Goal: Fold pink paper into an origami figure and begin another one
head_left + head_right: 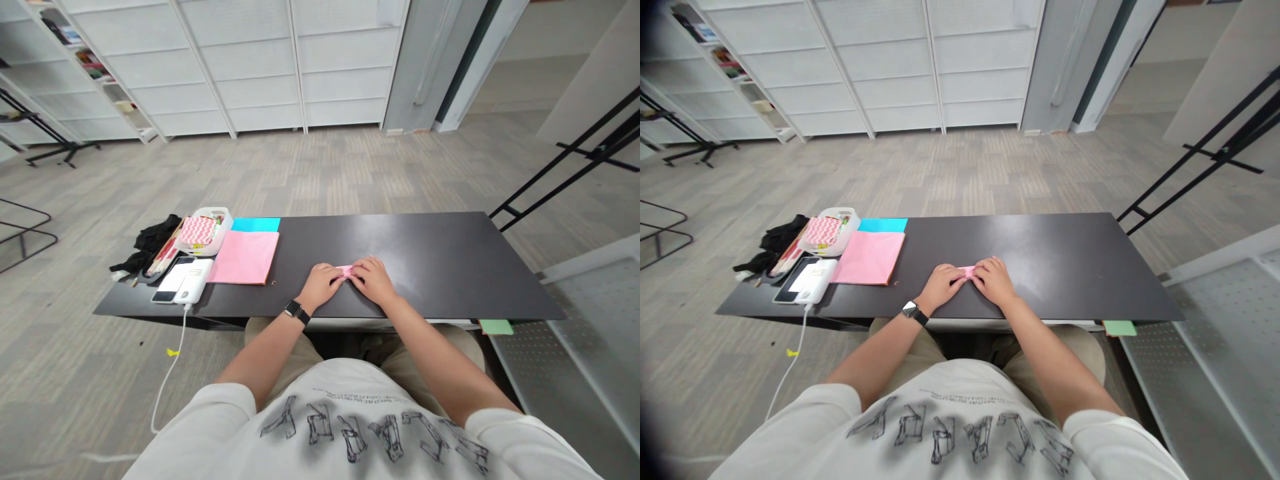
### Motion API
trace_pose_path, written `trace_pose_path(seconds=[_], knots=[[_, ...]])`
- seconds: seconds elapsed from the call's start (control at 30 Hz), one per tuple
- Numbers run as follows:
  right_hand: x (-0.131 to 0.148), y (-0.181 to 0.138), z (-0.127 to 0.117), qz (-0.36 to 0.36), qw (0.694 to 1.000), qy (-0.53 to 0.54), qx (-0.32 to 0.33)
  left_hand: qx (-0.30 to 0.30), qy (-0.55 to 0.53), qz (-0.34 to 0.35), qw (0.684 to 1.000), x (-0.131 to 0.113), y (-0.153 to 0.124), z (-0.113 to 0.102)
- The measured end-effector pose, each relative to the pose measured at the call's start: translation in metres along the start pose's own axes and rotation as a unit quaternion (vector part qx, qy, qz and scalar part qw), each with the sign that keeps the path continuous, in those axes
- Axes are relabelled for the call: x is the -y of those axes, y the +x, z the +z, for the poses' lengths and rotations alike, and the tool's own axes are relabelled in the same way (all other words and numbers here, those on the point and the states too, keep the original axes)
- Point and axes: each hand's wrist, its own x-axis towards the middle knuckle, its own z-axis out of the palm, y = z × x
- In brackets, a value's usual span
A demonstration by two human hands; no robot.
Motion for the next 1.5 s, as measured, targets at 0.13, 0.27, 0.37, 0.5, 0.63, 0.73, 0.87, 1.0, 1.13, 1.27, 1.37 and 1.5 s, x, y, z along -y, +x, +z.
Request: trace_pose_path(seconds=[0.13,0.27,0.37,0.5,0.63,0.73,0.87,1.0,1.13,1.27,1.37,1.5], knots=[[-0.004,0.002,0.005,-0.004,0.999,-0.008,-0.036,-0.006,0.007,-0.033,0.999,0.003,0.003,0.003],[-0.007,0.004,0.009,-0.008,0.999,-0.015,-0.05,-0.012,0.007,-0.04,0.999,0.005,0.004,0.006],[-0.007,0.004,0.009,-0.01,0.999,-0.018,-0.048,-0.017,0.008,-0.038,0.999,0.006,0.003,0.006],[-0.008,0.005,0.01,-0.011,0.999,-0.024,-0.047,-0.018,0.019,-0.021,0.999,0.009,0.002,0.007],[-0.008,0.005,0.012,-0.006,0.999,-0.026,-0.047,0.001,0.032,0.013,0.999,0.01,0.001,0.007],[-0.007,0.004,0.011,0.0,0.999,-0.023,-0.046,0.011,0.047,0.017,0.999,0.008,0.0,0.006],[-0.005,0.003,0.007,0.015,0.999,-0.02,-0.045,0.01,0.063,0.018,0.998,0.004,-0.001,0.004],[-0.004,0.005,0.006,0.036,0.998,-0.009,-0.054,0.006,0.072,0.019,0.997,0.004,0.0,0.004],[-0.002,0.009,0.012,0.058,0.997,-0.02,-0.042,0.017,0.076,0.016,0.997,0.004,-0.001,0.004],[-0.001,0.011,0.017,0.081,0.996,-0.021,-0.016,0.021,0.073,0.004,0.997,0.003,-0.002,0.003],[-0.003,0.011,0.016,0.094,0.995,-0.023,0.004,0.02,0.066,0.0,0.998,0.003,-0.001,0.003],[-0.009,0.007,0.011,0.103,0.994,-0.028,0.019,0.021,0.058,-0.007,0.998,0.003,-0.001,0.002]])
